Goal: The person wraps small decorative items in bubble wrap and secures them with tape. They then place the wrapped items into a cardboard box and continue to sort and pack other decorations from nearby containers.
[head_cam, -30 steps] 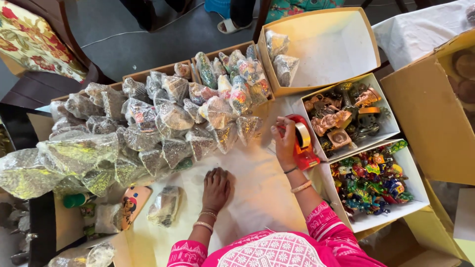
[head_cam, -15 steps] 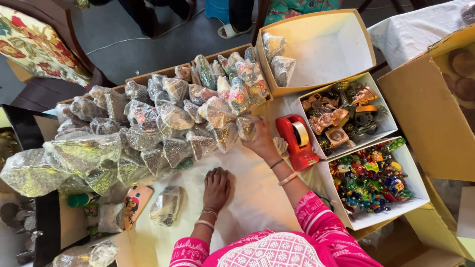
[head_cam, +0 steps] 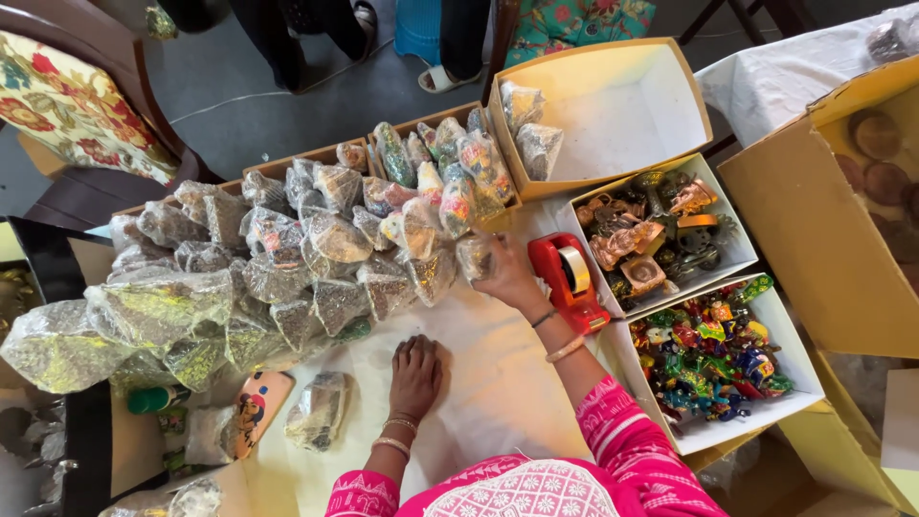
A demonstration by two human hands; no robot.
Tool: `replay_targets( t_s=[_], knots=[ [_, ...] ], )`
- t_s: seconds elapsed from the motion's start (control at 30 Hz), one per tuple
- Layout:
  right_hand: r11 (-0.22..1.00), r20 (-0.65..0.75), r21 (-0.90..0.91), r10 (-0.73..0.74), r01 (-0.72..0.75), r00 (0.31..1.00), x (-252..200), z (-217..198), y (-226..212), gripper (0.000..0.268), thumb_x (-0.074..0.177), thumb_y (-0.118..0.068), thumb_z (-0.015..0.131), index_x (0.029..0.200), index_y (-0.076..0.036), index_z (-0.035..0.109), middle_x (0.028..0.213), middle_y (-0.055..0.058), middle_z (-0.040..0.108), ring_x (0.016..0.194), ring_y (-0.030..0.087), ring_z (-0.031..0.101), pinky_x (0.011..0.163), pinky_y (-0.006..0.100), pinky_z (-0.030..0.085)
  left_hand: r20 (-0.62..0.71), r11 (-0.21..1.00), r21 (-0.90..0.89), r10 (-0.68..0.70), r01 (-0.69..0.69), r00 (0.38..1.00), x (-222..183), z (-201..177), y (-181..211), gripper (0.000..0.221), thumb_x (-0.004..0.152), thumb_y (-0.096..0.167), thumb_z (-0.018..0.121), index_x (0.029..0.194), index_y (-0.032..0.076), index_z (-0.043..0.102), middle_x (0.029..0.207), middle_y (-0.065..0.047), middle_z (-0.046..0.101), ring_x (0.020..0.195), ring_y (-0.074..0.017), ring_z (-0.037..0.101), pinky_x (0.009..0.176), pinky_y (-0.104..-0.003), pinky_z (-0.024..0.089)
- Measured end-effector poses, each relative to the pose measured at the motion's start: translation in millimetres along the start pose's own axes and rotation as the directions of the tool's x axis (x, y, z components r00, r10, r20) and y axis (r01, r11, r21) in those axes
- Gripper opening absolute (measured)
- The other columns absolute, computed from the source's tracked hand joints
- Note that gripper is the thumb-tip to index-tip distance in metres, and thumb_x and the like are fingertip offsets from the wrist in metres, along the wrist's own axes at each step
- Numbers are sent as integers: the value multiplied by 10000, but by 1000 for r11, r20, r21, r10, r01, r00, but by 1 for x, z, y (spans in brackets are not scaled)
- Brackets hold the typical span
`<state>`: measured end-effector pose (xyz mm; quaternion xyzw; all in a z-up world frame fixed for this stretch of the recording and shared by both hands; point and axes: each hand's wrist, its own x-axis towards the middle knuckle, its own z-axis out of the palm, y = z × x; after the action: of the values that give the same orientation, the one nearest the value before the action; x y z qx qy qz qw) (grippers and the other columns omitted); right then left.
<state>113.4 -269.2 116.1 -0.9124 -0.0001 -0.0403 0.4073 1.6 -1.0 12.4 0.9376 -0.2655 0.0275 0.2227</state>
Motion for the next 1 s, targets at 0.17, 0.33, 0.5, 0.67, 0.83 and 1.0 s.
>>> replay_targets(
  t_s=[0.17,0.33,0.5,0.67,0.83,1.0],
  knots=[
    [996,61,-77,-41,46,997,22,6,17,975,621,-255,860,1512,-247,462,1325,227,494,1220,433,504,1053,499,459,-91,994,-95,43,-51,995,-1,15,1,410,938,235,611,1305,55,575,1362,-176,549,1302,-406,446,1146,-551,326],
    [996,114,-74,-33,41,993,24,4,18,1007,624,-249,871,1532,-277,436,1423,280,435,1270,484,460,1084,512,429,-313,969,-50,216,-244,925,100,-47,41,397,992,270,612,1347,98,569,1416,-161,537,1368,-360,452,1187,-605,272],
    [986,181,115,101,-123,978,22,0,12,1017,656,-256,846,1547,-288,356,1567,307,273,1355,479,433,1058,501,468,-57,917,290,302,-274,952,211,-98,43,464,955,282,566,1393,132,596,1489,-108,511,1455,-355,385,1201,-641,206],
    [990,169,34,130,-138,977,10,-9,28,1040,651,-198,880,1557,-246,372,1535,285,334,1367,478,385,1111,498,404,43,923,244,297,-298,954,229,-105,33,394,975,295,569,1324,124,635,1474,-58,520,1433,-372,384,1176,-658,224],
    [987,60,161,-19,9,998,-13,-54,42,969,651,-159,895,1521,-173,468,1391,174,533,1294,384,462,1108,463,419,-4,906,271,338,-324,941,227,-92,20,382,971,260,570,1327,146,647,1498,-31,521,1422,-365,399,1160,-655,250],
    [903,-284,251,-275,348,919,-6,-140,43,639,717,-168,883,1257,-81,553,1372,117,552,1302,278,510,1144,401,419,15,912,276,310,-302,950,227,-89,17,414,969,240,568,1366,141,633,1505,-15,502,1432,-359,400,1186,-640,241]
  ],
)
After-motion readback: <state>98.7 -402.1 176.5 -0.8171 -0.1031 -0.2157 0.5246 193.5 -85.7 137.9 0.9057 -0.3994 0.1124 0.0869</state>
